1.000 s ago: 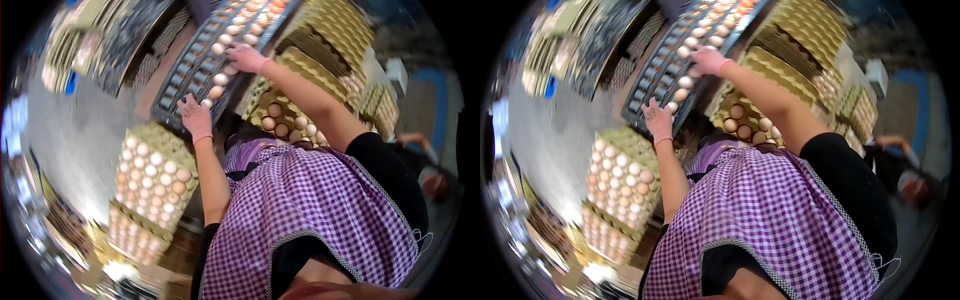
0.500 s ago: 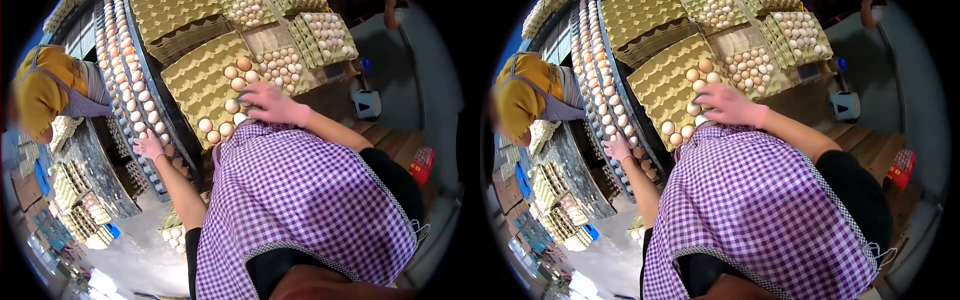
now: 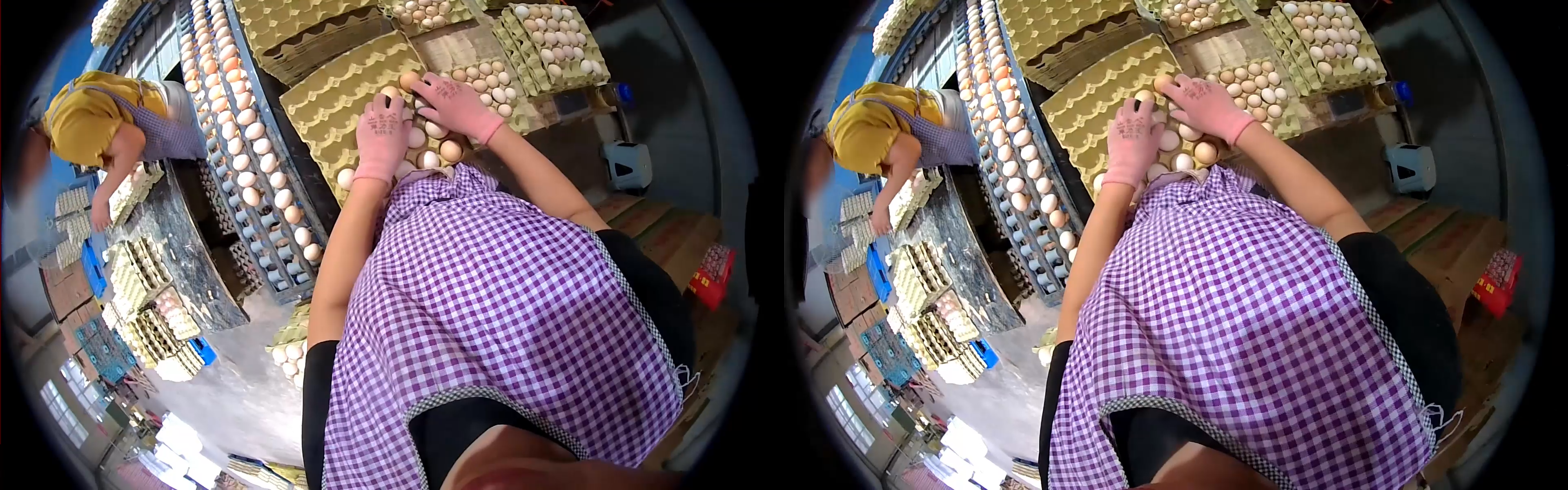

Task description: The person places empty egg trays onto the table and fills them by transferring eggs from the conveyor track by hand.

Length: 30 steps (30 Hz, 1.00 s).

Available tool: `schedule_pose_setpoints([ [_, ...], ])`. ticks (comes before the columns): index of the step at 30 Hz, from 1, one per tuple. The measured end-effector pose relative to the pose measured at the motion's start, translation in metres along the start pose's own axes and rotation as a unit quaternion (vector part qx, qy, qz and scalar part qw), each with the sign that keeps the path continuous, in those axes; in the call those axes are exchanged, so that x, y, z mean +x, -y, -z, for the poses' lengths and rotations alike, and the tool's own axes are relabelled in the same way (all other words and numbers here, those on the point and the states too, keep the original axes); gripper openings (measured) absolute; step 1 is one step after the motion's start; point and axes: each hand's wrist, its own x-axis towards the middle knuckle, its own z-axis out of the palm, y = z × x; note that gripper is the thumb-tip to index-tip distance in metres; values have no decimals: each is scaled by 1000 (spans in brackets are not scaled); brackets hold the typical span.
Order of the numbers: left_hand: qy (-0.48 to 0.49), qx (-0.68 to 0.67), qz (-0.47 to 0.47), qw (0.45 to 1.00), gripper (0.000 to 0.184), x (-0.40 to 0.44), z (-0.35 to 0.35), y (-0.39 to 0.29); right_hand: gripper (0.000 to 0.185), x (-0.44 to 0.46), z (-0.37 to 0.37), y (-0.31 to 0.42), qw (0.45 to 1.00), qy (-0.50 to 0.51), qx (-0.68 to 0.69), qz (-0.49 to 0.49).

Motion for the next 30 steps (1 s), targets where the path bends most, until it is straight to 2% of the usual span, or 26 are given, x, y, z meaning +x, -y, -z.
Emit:
schedule_pose_setpoints([
  [2,9,-10,29,999,40,-10,-2,-3,51,0,-10,-2,996,-63,20,58],
  [4,-35,-25,47,998,40,-15,-8,-3,48,-3,7,5,996,-37,72,30],
  [5,-40,-40,53,997,41,-14,-19,5,44,-2,-1,-4,974,-55,219,-20],
  [6,-39,-37,53,997,41,-15,-23,0,41,-11,-2,-14,927,-72,361,-73],
  [7,-51,-16,36,998,36,-19,-26,-6,38,-21,6,-22,849,-41,520,-85],
  [8,-61,3,19,998,31,-24,-30,-12,38,-34,16,-27,727,-1,667,-166],
  [10,-37,-1,25,999,35,-29,-31,-25,34,-62,2,-40,547,-23,817,-182],
  [11,-29,-25,51,998,35,-30,-29,-32,36,-75,-14,-39,610,-98,767,-174],
  [12,-15,-65,87,994,35,-20,-2,0,36,-37,3,-19,616,-86,761,-186],
  [14,-6,-71,91,993,38,-26,-4,-1,49,-43,15,-16,770,91,604,-185],
  [15,-24,-75,88,993,37,-28,-4,-2,51,-45,14,-11,927,70,366,-33],
  [16,-44,-77,85,992,37,-29,-3,-3,51,-48,9,-3,926,69,370,-35],
  [17,-40,-73,82,993,37,-31,1,-1,46,-55,1,9,976,24,214,9],
  [18,-45,-157,126,978,37,-33,7,4,41,-60,-5,16,997,-21,53,50],
  [19,-49,-245,177,952,37,-31,15,15,43,-50,1,15,996,19,81,46],
  [20,-62,-352,204,911,32,-36,14,34,43,-47,5,10,996,15,82,44],
  [21,-71,-529,230,814,31,-36,22,45,46,-44,7,4,986,36,165,16],
  [22,-74,-685,249,681,31,-37,28,55,50,-45,11,0,967,61,247,-13],
  [23,-90,-687,181,698,30,-34,16,77,53,-49,16,-8,946,32,322,11],
  [24,-110,-686,114,710,30,-30,0,95,53,-55,19,-10,947,37,320,14],
  [25,-75,-545,90,830,33,-18,17,89,53,-63,21,-8,780,28,620,-74],
  [26,14,-527,238,816,32,6,37,66,52,-69,22,-8,517,19,841,-161],
  [27,13,-278,186,942,34,18,39,47,50,-69,20,-18,573,64,811,-102],
  [28,14,-6,118,993,36,23,34,34,48,-66,35,-11,606,52,782,-135],
  [29,14,-9,121,993,36,23,27,31,45,-64,31,-10,735,33,671,-95],
  [30,51,55,82,994,40,23,21,29,42,-61,30,-11,842,13,538,-49],
])
